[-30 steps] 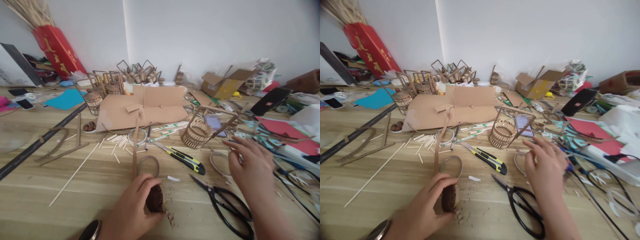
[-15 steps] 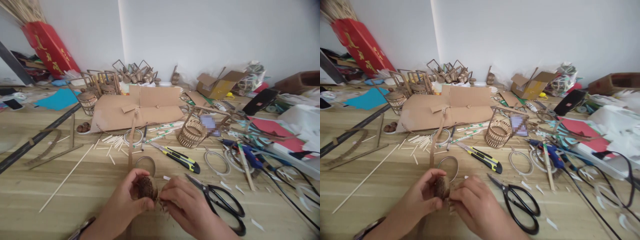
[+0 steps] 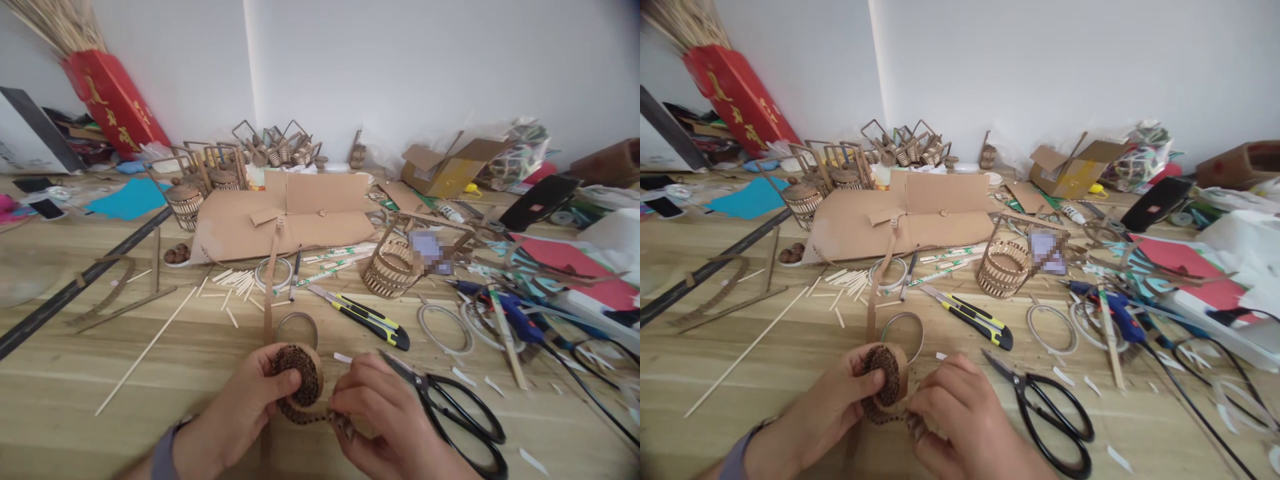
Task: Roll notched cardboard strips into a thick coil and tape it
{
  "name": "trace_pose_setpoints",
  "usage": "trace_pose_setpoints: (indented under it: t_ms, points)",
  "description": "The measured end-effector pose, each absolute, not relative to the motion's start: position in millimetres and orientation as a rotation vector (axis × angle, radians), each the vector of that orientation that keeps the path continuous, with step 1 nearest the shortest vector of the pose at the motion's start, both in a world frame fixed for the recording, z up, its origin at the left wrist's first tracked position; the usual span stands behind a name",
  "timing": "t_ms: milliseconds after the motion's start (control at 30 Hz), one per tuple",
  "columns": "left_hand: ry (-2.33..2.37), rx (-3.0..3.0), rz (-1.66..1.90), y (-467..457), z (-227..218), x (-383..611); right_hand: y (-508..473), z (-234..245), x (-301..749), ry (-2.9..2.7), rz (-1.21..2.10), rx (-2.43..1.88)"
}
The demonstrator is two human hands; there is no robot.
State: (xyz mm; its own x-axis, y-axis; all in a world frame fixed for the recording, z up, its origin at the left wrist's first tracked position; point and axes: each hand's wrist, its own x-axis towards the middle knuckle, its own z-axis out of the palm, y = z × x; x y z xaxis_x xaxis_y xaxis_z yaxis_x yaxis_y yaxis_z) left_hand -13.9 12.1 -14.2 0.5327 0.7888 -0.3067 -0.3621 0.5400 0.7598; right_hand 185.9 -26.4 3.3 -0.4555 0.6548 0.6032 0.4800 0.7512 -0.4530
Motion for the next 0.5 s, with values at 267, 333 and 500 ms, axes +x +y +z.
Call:
trace_pose_setpoints:
  t_ms: [267,333,500]
  points:
    - [0.672,0.731,0.787,20,-10,-16,-33,5,185,-2.280,0.115,-0.772]
    - [0.689,0.707,0.794,23,-11,-18,-36,9,186,-2.316,0.114,-0.762]
    - [0.718,0.653,0.768,26,-14,-22,-38,23,189,-2.402,0.134,-0.752]
